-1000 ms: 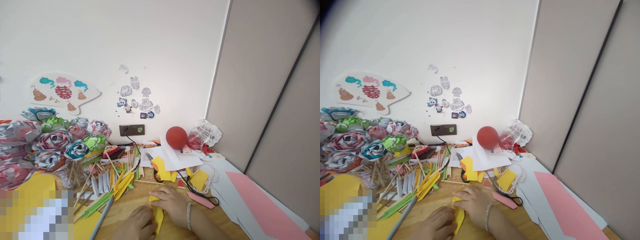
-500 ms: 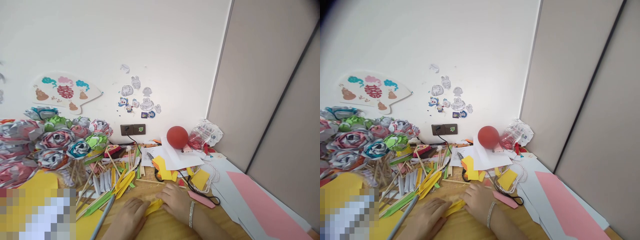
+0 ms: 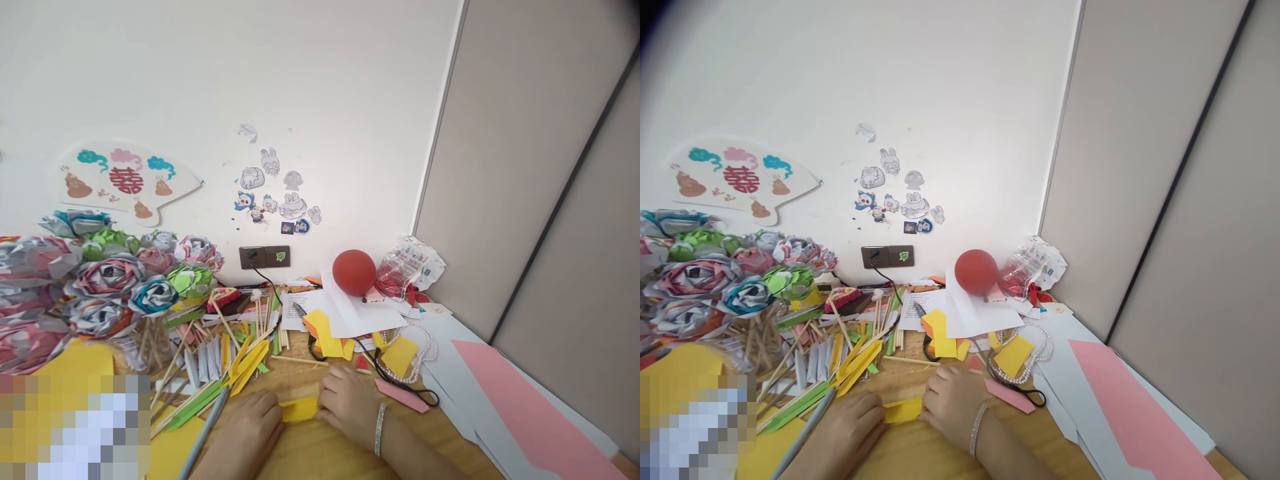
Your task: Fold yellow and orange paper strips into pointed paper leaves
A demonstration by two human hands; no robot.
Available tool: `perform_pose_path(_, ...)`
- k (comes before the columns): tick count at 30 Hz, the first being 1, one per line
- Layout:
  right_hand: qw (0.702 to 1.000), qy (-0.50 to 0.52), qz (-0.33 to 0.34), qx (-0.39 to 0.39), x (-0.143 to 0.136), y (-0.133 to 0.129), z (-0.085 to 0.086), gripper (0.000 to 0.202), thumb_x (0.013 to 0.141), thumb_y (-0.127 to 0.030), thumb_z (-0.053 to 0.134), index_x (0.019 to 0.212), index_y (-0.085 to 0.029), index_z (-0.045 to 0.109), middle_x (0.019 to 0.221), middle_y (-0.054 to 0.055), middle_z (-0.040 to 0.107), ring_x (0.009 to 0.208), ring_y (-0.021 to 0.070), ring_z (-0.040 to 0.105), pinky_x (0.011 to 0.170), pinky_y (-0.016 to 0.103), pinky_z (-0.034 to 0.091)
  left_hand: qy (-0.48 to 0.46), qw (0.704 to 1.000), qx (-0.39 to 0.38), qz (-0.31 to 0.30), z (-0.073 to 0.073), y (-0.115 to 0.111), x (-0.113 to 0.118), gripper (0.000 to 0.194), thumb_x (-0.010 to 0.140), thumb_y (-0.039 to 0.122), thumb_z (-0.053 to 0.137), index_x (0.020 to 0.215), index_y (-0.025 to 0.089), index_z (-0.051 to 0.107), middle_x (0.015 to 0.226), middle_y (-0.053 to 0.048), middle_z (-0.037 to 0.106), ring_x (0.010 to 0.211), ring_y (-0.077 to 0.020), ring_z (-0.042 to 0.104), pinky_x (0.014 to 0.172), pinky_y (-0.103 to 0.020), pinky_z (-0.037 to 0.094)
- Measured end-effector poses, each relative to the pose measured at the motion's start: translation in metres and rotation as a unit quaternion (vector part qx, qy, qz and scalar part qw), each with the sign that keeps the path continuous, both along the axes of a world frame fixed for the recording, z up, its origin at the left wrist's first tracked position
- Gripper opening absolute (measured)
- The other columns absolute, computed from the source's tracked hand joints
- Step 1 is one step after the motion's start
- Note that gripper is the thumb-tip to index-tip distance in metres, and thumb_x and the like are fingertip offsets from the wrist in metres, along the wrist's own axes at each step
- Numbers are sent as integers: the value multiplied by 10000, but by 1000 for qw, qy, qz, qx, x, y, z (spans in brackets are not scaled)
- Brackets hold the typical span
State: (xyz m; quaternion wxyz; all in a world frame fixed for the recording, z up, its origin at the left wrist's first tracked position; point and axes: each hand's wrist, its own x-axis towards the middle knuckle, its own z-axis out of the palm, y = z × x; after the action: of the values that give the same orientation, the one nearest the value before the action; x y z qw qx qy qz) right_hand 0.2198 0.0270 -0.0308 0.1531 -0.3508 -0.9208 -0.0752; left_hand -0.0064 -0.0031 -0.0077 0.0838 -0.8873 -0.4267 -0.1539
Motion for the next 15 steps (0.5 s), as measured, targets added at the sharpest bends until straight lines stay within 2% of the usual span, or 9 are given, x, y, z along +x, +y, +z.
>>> perform_pose_path(7, 997, 47, -35, -46, -3, -7, 4, 76, 866, -259, 582, 816, -203, 597, 861, -3, 593, 869, 173, 475, 725, 301, 348, -20, 996, -80, 35, 7, -3, 4, 154, 812, 116, 500, 707, 193, 582, 792, -22, 641, 752, -191, 609, 661, -283, 465)
perform_pose_path(12, 986, 115, -62, -101, -7, -13, 10, 166, 770, -335, 694, 761, -195, 606, 865, -2, 589, 874, 182, 485, 738, 304, 355, -57, 992, -103, 49, 10, -6, 6, 173, 824, 127, 471, 726, 196, 594, 823, -35, 630, 786, -197, 593, 697, -302, 464)
perform_pose_path(15, 970, 178, -81, -142, -11, -15, 9, 117, 746, -243, 714, 736, -183, 614, 881, 3, 582, 875, 168, 499, 750, 282, 367, -63, 988, -125, 65, 11, -5, 6, 141, 807, 121, 507, 731, 192, 603, 818, -34, 625, 801, -201, 591, 710, -303, 462)
